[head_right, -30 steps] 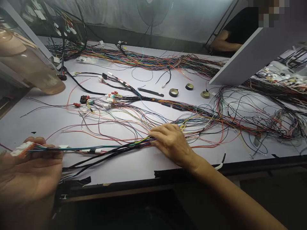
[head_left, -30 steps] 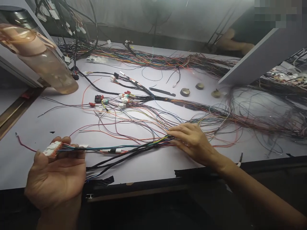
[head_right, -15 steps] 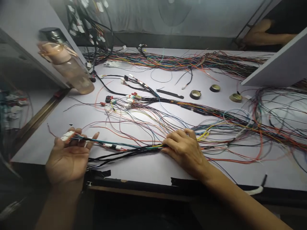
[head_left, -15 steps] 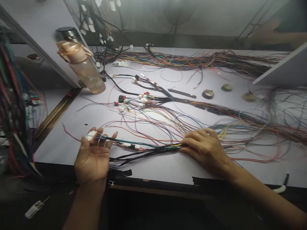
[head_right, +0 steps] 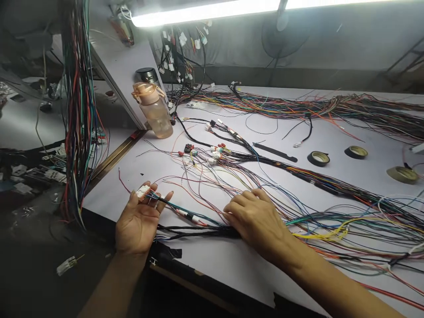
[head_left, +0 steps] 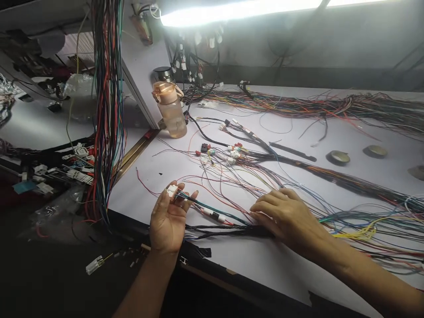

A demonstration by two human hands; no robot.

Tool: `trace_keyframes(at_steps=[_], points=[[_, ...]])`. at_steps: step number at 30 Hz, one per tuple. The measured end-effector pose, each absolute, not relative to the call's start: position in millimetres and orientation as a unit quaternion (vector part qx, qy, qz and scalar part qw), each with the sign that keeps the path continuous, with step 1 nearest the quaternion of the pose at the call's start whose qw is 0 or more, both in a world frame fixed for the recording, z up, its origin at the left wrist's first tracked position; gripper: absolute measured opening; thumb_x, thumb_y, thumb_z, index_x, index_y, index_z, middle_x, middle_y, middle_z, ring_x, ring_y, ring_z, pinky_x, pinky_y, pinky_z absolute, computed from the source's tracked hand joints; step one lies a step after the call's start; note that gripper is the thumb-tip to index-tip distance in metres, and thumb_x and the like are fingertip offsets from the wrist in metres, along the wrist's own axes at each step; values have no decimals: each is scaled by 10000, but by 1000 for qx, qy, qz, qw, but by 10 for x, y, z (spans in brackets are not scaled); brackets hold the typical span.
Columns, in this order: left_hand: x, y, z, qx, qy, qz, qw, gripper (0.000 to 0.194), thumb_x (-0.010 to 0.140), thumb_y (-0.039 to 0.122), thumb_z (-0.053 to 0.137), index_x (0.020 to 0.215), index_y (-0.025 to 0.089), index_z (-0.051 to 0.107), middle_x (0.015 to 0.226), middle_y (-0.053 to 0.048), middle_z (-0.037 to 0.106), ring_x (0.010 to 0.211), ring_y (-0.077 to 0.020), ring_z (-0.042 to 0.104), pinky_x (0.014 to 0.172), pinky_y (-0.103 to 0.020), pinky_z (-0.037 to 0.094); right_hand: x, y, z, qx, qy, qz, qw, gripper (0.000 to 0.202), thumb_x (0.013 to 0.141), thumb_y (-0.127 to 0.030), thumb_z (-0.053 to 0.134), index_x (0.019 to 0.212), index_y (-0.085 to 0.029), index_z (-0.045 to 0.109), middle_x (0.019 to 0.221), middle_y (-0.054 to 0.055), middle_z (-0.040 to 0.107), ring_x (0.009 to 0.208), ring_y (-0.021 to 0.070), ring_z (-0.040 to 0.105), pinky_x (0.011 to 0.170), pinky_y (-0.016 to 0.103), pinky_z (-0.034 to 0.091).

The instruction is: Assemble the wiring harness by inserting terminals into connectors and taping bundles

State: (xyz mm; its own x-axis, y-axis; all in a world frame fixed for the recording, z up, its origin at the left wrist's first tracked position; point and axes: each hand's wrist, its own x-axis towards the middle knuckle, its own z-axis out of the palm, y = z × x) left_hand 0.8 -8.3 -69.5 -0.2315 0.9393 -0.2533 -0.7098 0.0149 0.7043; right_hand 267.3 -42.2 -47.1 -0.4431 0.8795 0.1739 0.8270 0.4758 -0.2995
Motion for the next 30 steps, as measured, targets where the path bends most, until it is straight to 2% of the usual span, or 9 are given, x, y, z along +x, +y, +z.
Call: trace_keyframes(at_steps=[10, 16, 19, 24, 28, 30], points=[[10, -89, -689, 142, 399, 680, 599, 235, 774, 338, 711, 946, 177, 711, 1074, -72, 673, 1036, -215, 618, 892, -476, 576, 2676, -256, -407, -509, -857, 81, 12, 204, 924, -255, 534, 745, -214, 622, 728, -11, 656, 718, 157, 557, 744, 333, 267], [13, -83, -684, 159, 413, 675, 590, 248, 764, 365, 722, 936, 188, 703, 1069, -53, 686, 1070, -213, 621, 917, -433, 568, 2652, -277, -351, -518, -851, 43, -68, 228, 848, -59, 514, 669, -188, 574, 655, 7, 616, 623, 149, 505, 707, 327, 236], [15, -76, -682, 169, 419, 674, 585, 234, 783, 378, 700, 931, 197, 698, 1054, -46, 692, 1097, -224, 613, 924, -447, 565, 2662, -290, -307, -533, -842, 55, -71, 225, 849, -45, 496, 694, -184, 580, 671, 2, 629, 611, 136, 494, 701, 320, 222], [37, -54, -668, 183, 429, 676, 570, 176, 833, 358, 636, 907, 213, 703, 1129, -41, 670, 1140, -230, 588, 862, -418, 598, 2705, -321, -251, -544, -833, 74, -67, 219, 921, -181, 490, 739, -190, 612, 720, 7, 661, 648, 133, 499, 704, 323, 202], [46, -48, -655, 197, 432, 674, 565, 181, 858, 363, 602, 895, 216, 701, 1171, -36, 653, 1186, -228, 558, 835, -389, 610, 2714, -318, -235, -549, -825, 76, -112, 217, 850, -43, 476, 720, -168, 596, 701, 13, 645, 620, 118, 469, 689, 324, 194], [43, -49, -658, 198, 435, 674, 564, 185, 857, 367, 601, 901, 218, 700, 1149, -35, 660, 1180, -224, 562, 830, -382, 613, 2728, -312, -224, -555, -821, 69, -113, 223, 844, -38, 468, 708, -163, 593, 701, 17, 645, 615, 114, 467, 695, 325, 199]])
